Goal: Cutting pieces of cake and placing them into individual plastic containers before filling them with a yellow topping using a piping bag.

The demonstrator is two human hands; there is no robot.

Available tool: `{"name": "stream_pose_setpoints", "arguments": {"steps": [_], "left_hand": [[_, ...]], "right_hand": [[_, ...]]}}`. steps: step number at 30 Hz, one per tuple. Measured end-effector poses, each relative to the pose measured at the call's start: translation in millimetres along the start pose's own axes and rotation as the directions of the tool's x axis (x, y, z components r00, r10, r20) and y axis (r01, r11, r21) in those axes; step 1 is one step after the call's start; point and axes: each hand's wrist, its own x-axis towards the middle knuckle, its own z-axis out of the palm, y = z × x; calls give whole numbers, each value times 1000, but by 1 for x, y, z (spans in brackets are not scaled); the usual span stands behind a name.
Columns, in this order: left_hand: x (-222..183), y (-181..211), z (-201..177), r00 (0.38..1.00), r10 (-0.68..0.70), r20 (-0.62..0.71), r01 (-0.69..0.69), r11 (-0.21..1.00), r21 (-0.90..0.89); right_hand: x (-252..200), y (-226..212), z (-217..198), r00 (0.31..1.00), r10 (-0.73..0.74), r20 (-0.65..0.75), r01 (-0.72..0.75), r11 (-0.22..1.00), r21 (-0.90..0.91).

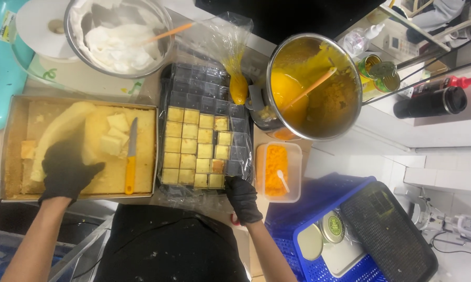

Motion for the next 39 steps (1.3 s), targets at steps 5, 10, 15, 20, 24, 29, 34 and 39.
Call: {"name": "stream_pose_setpoints", "arguments": {"steps": [5,10,15,20,24,29,34,39], "left_hand": [[5,29,-1,927,362,-94,-370,925,-81],[1,36,8,906,421,-42,-423,904,-59],[-1,7,30,844,515,-150,-505,857,100],[-26,110,-20,897,443,7,-440,892,-101],[-62,211,25,877,461,132,-181,573,-799],[-36,268,191,769,559,310,-361,780,-511],[-21,290,251,748,555,365,-448,827,-340],[-17,295,259,739,496,456,-387,867,-314]], "right_hand": [[3,-2,-16,970,241,40,-244,960,134],[-7,14,-18,920,392,10,-360,835,415],[-10,53,27,926,377,-9,-279,699,658],[1,20,-1,917,308,-254,-183,890,418],[6,49,43,931,313,-188,-338,933,-120],[10,60,70,866,440,-239,-496,815,-298],[20,68,51,796,599,87,-602,798,9],[28,57,32,774,619,135,-632,745,214]]}}
